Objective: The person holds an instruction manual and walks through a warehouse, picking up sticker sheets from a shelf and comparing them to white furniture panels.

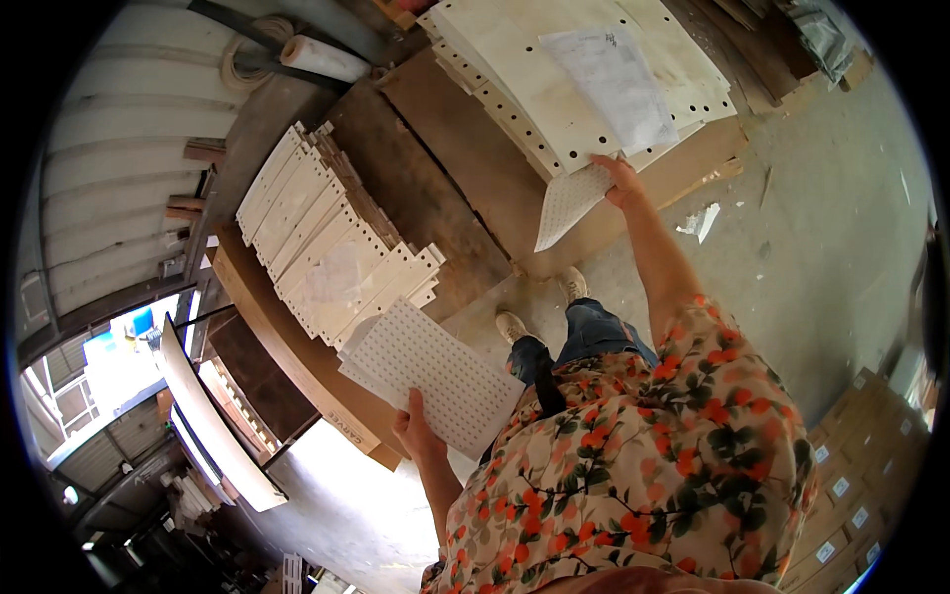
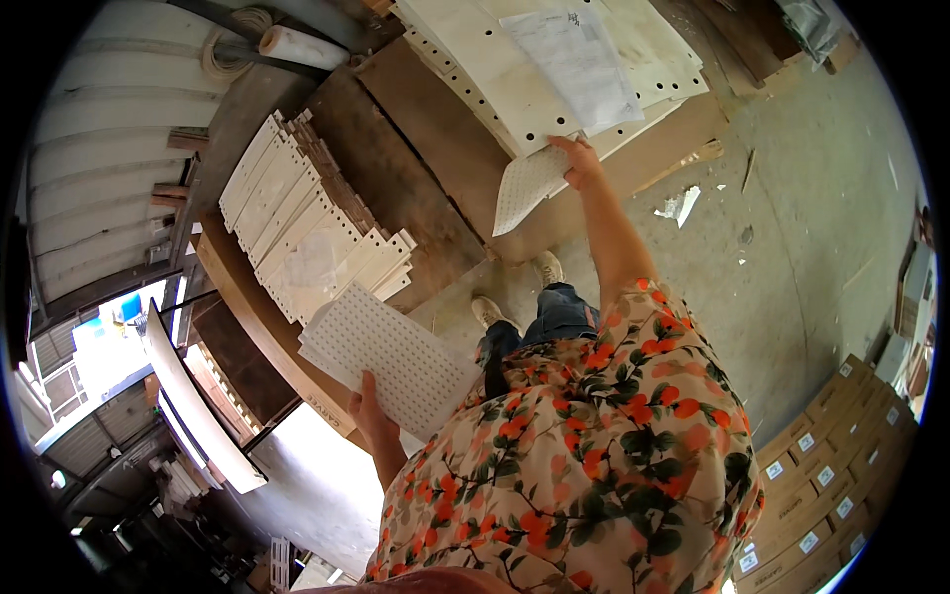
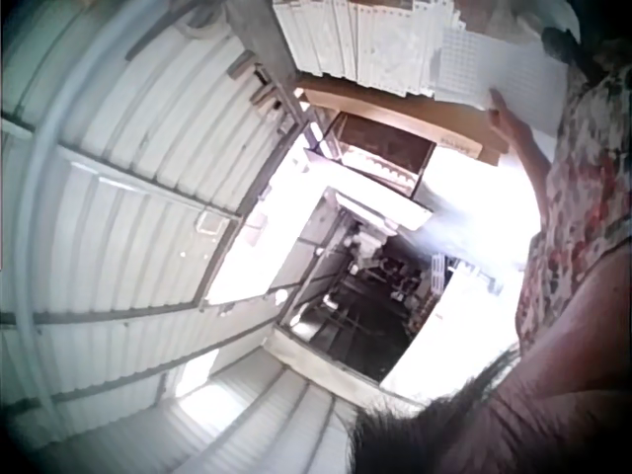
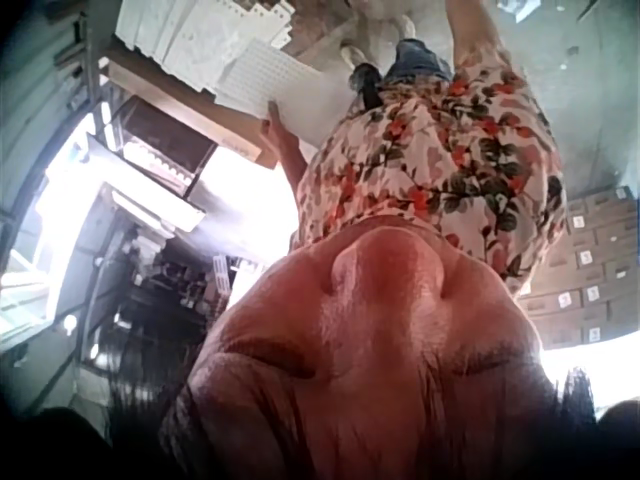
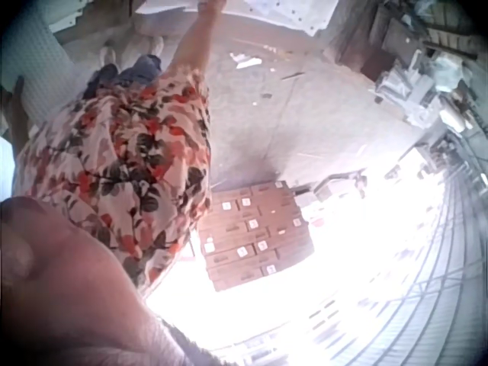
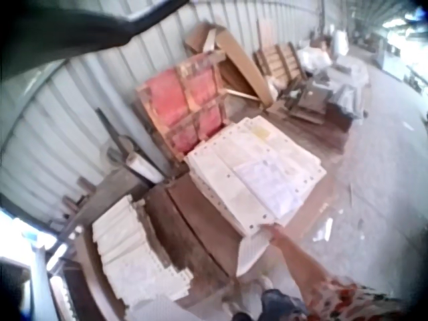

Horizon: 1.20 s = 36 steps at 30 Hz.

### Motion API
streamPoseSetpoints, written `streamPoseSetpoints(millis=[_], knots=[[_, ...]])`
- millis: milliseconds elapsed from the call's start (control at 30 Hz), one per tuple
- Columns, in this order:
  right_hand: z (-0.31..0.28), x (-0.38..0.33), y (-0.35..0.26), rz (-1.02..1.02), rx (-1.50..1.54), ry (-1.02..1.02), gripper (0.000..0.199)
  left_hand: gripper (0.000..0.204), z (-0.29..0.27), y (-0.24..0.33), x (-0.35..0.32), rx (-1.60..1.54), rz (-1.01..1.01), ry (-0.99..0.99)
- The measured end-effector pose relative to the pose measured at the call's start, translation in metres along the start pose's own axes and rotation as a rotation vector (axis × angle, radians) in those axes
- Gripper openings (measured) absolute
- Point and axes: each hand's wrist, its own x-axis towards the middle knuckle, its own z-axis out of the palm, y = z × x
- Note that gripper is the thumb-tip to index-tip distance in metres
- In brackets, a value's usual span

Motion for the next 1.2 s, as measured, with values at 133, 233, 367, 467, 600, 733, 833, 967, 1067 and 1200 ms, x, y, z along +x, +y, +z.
streamPoseSetpoints(millis=[133, 233, 367, 467, 600, 733, 833, 967, 1067, 1200], knots=[[-0.011, 0.007, -0.015, -0.047, 0.019, -0.079, 0.036, 0.020, -0.003, -0.008, 0.003, -0.045, 0.000, -0.034], [-0.008, 0.009, -0.019, -0.052, -0.015, -0.061, 0.034, 0.020, -0.005, -0.013, 0.006, -0.024, -0.023, -0.029], [-0.002, 0.009, -0.020, -0.047, -0.106, -0.043, 0.032, 0.021, -0.002, -0.019, 0.008, -0.037, -0.044, -0.036], [-0.008, 0.021, -0.011, 0.012, -0.022, -0.099, 0.029, 0.021, 0.002, -0.020, 0.009, -0.036, -0.057, -0.036], [-0.009, 0.034, 0.008, -0.084, -0.265, 0.087, 0.029, 0.021, -0.004, -0.022, 0.007, -0.048, -0.043, -0.046], [-0.027, 0.052, 0.010, -0.208, -0.698, 0.207, 0.040, 0.024, -0.016, -0.032, 0.013, 0.000, -0.064, 0.006], [-0.009, 0.036, 0.015, -0.231, -0.764, 0.269, 0.046, 0.022, -0.018, -0.037, 0.016, -0.015, -0.066, 0.077], [-0.045, 0.073, 0.028, -0.275, -0.785, 0.247, 0.049, 0.021, -0.023, -0.041, 0.013, -0.104, -0.056, 0.090], [-0.072, 0.099, 0.039, -0.383, -0.863, 0.209, 0.048, 0.021, -0.026, -0.052, 0.013, -0.123, -0.065, 0.123], [-0.072, 0.103, 0.047, -0.343, -0.964, 0.247, 0.046, 0.026, -0.040, -0.072, 0.015, -0.047, -0.081, 0.203]])
